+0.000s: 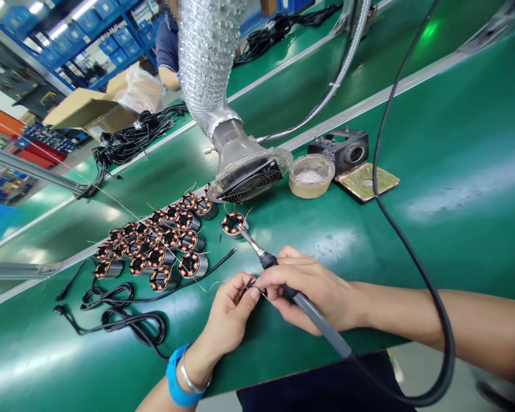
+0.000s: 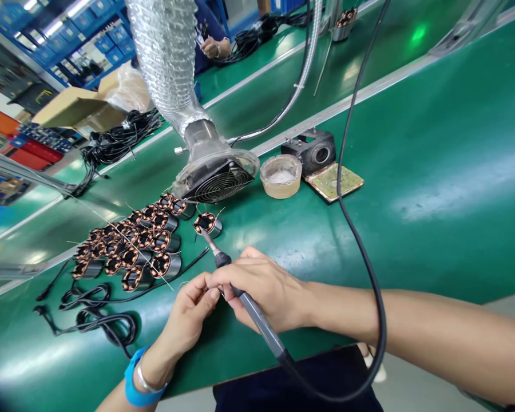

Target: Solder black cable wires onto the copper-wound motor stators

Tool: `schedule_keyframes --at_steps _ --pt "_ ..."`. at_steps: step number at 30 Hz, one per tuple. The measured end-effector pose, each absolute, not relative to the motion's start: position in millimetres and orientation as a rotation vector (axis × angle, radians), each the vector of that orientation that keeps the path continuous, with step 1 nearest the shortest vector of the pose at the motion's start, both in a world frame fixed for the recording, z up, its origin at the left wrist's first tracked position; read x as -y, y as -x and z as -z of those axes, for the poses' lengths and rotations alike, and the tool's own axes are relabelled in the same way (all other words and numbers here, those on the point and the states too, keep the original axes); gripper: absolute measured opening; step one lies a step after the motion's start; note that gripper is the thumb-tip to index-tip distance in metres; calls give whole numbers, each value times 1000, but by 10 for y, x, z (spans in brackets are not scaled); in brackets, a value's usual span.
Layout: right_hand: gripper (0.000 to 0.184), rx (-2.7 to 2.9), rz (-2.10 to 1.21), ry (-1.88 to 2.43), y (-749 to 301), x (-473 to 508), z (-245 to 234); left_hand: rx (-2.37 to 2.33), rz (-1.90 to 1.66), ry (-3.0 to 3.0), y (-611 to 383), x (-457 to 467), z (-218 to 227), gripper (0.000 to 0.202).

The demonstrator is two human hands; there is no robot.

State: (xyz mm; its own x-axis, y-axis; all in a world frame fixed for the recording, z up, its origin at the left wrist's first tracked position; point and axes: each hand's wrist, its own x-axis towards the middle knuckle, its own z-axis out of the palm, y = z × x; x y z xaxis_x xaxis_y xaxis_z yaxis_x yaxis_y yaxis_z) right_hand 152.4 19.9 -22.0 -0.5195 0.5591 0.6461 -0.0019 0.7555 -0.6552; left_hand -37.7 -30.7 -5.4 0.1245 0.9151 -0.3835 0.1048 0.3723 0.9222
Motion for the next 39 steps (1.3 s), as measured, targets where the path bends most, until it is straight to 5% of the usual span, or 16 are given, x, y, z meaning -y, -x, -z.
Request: schedule_keyframes --at_steps 19,39 --pt "30 2017 -513 454 -1477 -138 281 -1208 -774 -961 382 365 86 44" --pt "34 2023 -791 463 -1595 -203 263 -1415 -801 -1045 386 336 81 30"
